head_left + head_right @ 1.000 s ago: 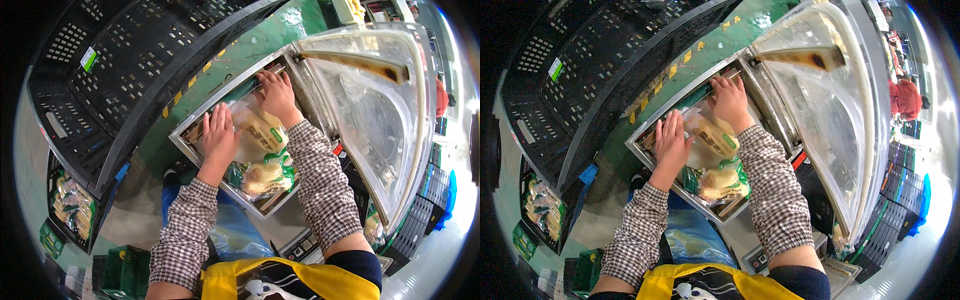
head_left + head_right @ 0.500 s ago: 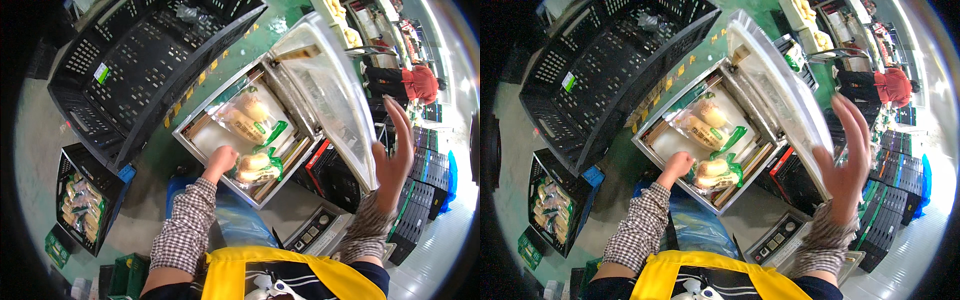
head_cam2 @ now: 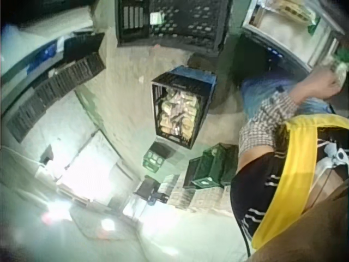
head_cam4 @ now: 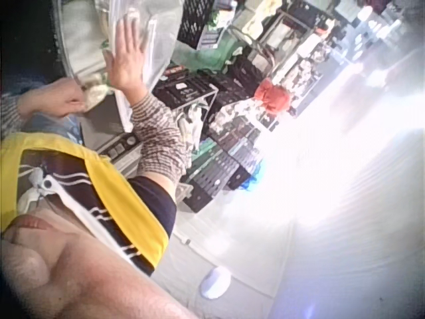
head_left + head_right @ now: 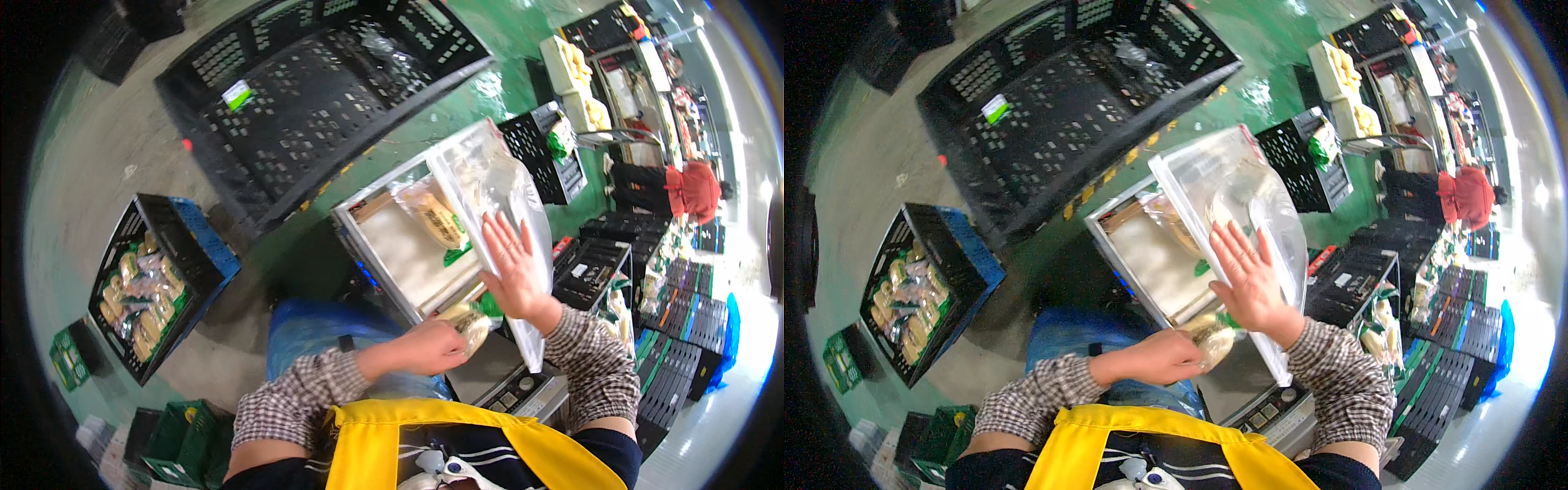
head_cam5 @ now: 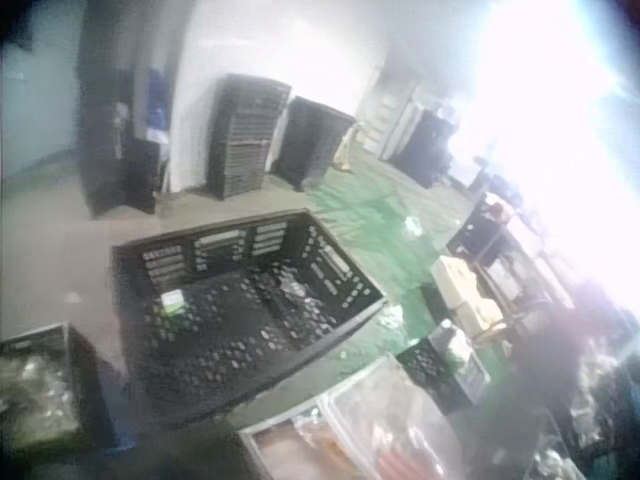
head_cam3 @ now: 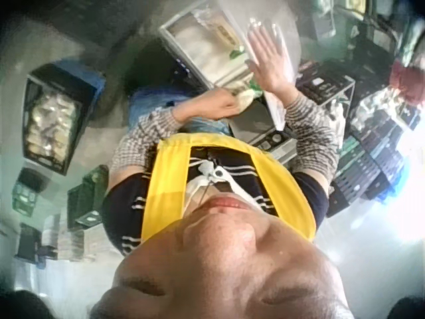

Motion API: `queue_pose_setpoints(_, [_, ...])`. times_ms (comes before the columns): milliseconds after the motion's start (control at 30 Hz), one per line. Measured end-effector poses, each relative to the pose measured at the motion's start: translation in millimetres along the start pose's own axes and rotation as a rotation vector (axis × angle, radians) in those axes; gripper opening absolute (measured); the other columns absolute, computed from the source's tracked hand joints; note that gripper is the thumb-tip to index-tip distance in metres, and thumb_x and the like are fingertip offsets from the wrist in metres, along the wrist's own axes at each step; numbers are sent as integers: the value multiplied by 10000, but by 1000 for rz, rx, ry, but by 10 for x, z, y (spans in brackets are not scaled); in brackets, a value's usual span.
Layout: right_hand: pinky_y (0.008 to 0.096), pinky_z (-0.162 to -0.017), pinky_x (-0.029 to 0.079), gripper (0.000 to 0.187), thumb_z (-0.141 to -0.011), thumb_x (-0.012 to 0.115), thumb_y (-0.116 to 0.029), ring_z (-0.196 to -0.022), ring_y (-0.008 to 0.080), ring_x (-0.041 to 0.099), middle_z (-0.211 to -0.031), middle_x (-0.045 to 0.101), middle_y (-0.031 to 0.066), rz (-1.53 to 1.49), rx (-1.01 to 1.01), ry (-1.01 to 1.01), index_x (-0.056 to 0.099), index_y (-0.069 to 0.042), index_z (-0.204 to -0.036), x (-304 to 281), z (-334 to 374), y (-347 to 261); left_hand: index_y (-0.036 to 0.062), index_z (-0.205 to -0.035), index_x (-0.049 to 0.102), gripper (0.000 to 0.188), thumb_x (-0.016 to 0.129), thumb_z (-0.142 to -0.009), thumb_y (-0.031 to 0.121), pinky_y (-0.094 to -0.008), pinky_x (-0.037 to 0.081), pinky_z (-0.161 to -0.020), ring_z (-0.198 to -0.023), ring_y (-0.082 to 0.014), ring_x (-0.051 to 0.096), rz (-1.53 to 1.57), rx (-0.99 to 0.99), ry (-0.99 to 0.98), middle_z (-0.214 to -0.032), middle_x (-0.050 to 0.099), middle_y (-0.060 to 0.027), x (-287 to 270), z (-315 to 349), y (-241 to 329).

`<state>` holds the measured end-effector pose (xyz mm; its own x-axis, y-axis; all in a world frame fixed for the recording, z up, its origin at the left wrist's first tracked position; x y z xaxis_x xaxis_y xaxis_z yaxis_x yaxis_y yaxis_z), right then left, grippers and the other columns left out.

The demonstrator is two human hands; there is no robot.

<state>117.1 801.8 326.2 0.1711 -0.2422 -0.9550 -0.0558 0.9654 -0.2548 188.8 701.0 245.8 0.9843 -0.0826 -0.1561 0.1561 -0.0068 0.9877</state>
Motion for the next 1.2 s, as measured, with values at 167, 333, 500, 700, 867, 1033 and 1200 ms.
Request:
queue_pose_setpoints(167, [429, -1083, 95, 663, -775, 577, -206, -1339, 264, 190, -1424, 252, 142, 110, 104, -83, 291, 5, -1334, 1214, -46, -373, 14, -647, 563, 256, 563, -780, 233, -415, 397, -586, -645, -314, 537, 363, -254, 338, -638, 530, -175, -433, 1475, -164])
queue_pose_setpoints(333, [440, -1087, -9, 799, -809, 536, -379, -1368, 252, 2, -1480, 39, 113, 215, 153, -260, 122, -32, -1398, 2301, -206, -488, 62, -627, 537, 226, 628, -778, 203, -345, 414, -620, -669, -247, 514, 43, -624, 651, -634, 523, -83, -807, 3159, -242])
queue_pose_setpoints(500, [413, -1096, -27, 794, -828, 503, -408, -1367, 212, 8, -1483, 34, 88, 391, 158, -80, 86, -54, -1404, 2597, -198, -446, 40, -682, 564, 168, 586, -816, 138, -268, 400, -584, -634, -113, 491, 332, -824, 1322, -635, 514, -14, -1087, 5082, -387])
queue_pose_setpoints(700, [426, -1101, 44, 743, -808, 532, -303, -1360, 236, 93, -1468, 128, 98, 426, 192, -32, 144, -62, -1394, 2622, -211, -397, 114, -685, 504, 167, 595, -823, 133, -244, 393, -681, -706, -86, 495, 715, -514, 1973, -730, 519, 37, -1761, 6559, -1067])
queue_pose_setpoints(867, [427, -1101, 75, 667, -845, 477, -297, -1351, 257, 136, -1456, 168, 114, 507, 148, 62, 169, -71, -1392, 2633, -221, -430, 137, -748, 517, 108, 573, -841, 134, -364, 430, -671, -773, -128, 543, 801, -288, 2113, -831, 594, 6, -2287, 7312, -2095])
queue_pose_setpoints(1033, [451, -1079, 138, 638, -813, 525, -207, -1322, 307, 216, -1412, 259, 158, 471, 142, 95, 247, -27, -1358, 2551, -208, -418, 26, -738, 544, 167, 617, -810, 157, -323, 400, -579, -603, -148, 457, 204, -1133, 2107, -649, 496, -25, -2152, 7855, -2961])
queue_pose_setpoints(1200, [450, -1076, 153, 663, -771, 564, -131, -1318, 306, 228, -1405, 273, 158, 401, 143, 110, 263, -32, -1353, 2577, -229, -407, -48, -734, 553, 276, 635, -790, 210, -374, 433, -656, -679, -251, 560, -282, -1415, 1916, -743, 602, -151, -1768, 8242, -3208])
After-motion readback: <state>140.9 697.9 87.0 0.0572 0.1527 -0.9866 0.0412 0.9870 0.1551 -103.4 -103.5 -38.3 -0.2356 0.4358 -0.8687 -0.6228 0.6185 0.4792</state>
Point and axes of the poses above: each hand's wrist, its own z-axis away from the middle knuckle, its own x-axis out of the palm, y = z × x, the point moved 8 cm from there along -z, towards the middle knuckle
